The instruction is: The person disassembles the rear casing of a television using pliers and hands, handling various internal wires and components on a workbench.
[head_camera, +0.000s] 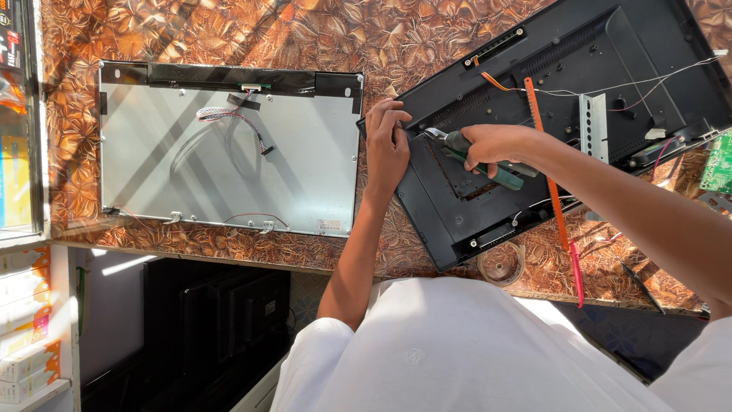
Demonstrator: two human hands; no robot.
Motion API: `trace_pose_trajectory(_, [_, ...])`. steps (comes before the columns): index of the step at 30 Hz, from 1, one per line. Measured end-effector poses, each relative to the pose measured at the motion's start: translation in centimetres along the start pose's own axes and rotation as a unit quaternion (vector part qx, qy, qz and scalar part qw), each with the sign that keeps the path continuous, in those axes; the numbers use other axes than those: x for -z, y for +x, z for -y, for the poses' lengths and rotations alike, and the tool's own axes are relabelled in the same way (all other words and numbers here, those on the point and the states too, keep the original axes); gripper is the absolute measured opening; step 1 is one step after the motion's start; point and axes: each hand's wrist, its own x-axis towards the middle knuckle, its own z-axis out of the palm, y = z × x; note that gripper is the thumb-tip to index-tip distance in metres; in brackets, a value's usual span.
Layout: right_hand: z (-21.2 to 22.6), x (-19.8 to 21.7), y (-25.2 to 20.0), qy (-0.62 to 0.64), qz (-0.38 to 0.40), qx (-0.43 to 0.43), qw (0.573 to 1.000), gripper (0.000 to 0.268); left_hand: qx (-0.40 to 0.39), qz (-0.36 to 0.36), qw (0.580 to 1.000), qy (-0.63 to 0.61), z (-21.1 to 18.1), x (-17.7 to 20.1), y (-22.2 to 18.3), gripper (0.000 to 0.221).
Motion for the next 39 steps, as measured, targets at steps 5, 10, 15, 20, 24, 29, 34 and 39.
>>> trace_pose_trajectory(5, [-0.8,0.4,1.1,0.006,0.030,0.000,1.000,0.090,0.005,0.007,1.000,0.003,0.3,0.0,0.0,0.034])
trace_pose_trajectory(10, [0.2,0.1,0.3,0.008,0.036,-0.002,0.999,0.089,0.001,0.010,1.000,0.003,0.4,-0.1,0.0,0.035])
trace_pose_trajectory(15, [-1.2,0.2,2.5,0.003,0.037,0.022,0.999,0.090,-0.002,0.006,1.000,0.000,0.6,-0.1,-0.1,0.035])
trace_pose_trajectory(20, [0.2,-0.2,1.6,0.002,0.038,-0.003,0.999,0.082,0.004,0.003,1.000,-0.002,0.4,-0.2,-0.1,0.035])
trace_pose_trajectory(24, [0.8,-0.5,0.5,0.007,0.039,0.003,0.999,0.078,-0.001,0.001,1.000,0.000,0.3,-0.1,-0.1,0.035])
trace_pose_trajectory(29, [1.0,-0.7,0.0,0.000,0.038,0.004,0.999,0.075,-0.006,0.002,1.000,0.002,0.6,-0.2,-0.2,0.035])
trace_pose_trajectory(34, [-0.6,-0.8,2.1,0.009,0.034,0.011,0.999,0.072,-0.006,0.003,1.000,-0.002,0.1,0.0,-0.2,0.036])
trace_pose_trajectory(39, [-1.9,-1.0,3.4,0.020,0.046,0.027,0.998,0.069,-0.002,0.004,1.000,-0.009,-0.1,0.1,-0.1,0.036])
